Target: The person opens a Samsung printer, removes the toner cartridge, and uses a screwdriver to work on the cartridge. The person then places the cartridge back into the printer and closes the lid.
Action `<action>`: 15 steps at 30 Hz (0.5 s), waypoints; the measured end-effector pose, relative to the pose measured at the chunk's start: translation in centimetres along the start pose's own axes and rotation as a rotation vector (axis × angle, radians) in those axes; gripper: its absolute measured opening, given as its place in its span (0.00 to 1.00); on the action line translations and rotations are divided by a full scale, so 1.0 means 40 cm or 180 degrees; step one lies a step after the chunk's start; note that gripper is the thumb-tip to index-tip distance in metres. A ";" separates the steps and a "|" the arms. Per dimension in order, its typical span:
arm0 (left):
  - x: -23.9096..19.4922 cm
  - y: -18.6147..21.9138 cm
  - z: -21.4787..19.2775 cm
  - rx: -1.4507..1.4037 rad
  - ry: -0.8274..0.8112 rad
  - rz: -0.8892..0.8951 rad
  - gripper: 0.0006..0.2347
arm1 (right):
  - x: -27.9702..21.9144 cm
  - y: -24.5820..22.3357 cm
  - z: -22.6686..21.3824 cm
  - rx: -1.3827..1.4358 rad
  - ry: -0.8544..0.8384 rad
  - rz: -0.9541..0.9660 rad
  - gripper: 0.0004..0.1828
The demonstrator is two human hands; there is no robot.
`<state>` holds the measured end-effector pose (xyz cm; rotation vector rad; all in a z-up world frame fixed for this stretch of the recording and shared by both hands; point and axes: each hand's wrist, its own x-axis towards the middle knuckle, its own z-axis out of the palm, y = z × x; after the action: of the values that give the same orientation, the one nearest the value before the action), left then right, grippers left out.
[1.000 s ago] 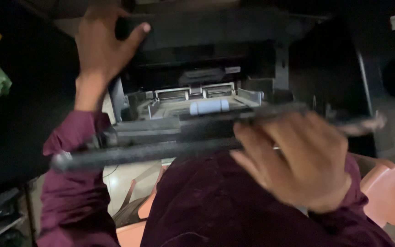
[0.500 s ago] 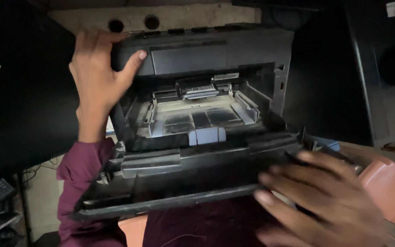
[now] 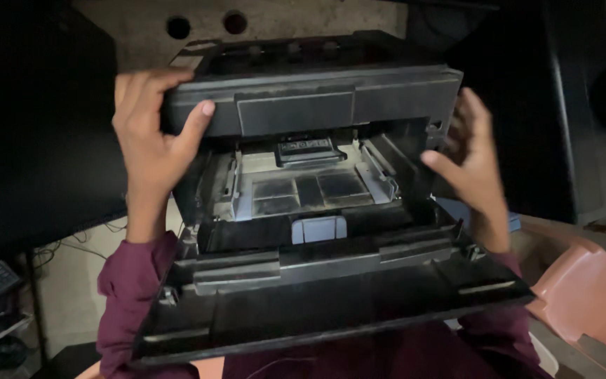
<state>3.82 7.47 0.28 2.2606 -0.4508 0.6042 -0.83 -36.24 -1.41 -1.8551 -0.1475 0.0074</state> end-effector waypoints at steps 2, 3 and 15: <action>-0.004 0.016 -0.002 -0.0089 -0.0008 -0.0114 0.13 | 0.001 0.044 0.023 -0.0173 -0.0093 -0.0128 0.53; -0.011 0.027 -0.006 -0.0117 0.0018 -0.0177 0.14 | 0.000 0.058 0.035 -0.0436 -0.0100 -0.0219 0.51; -0.219 0.054 0.042 -0.1134 -0.0028 -0.1977 0.24 | 0.100 0.070 0.057 -0.0322 0.0235 -0.0229 0.33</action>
<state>-4.00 5.97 -4.28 1.9126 0.1422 0.1725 3.21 -34.43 -4.47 -1.9471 -0.1656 -0.1202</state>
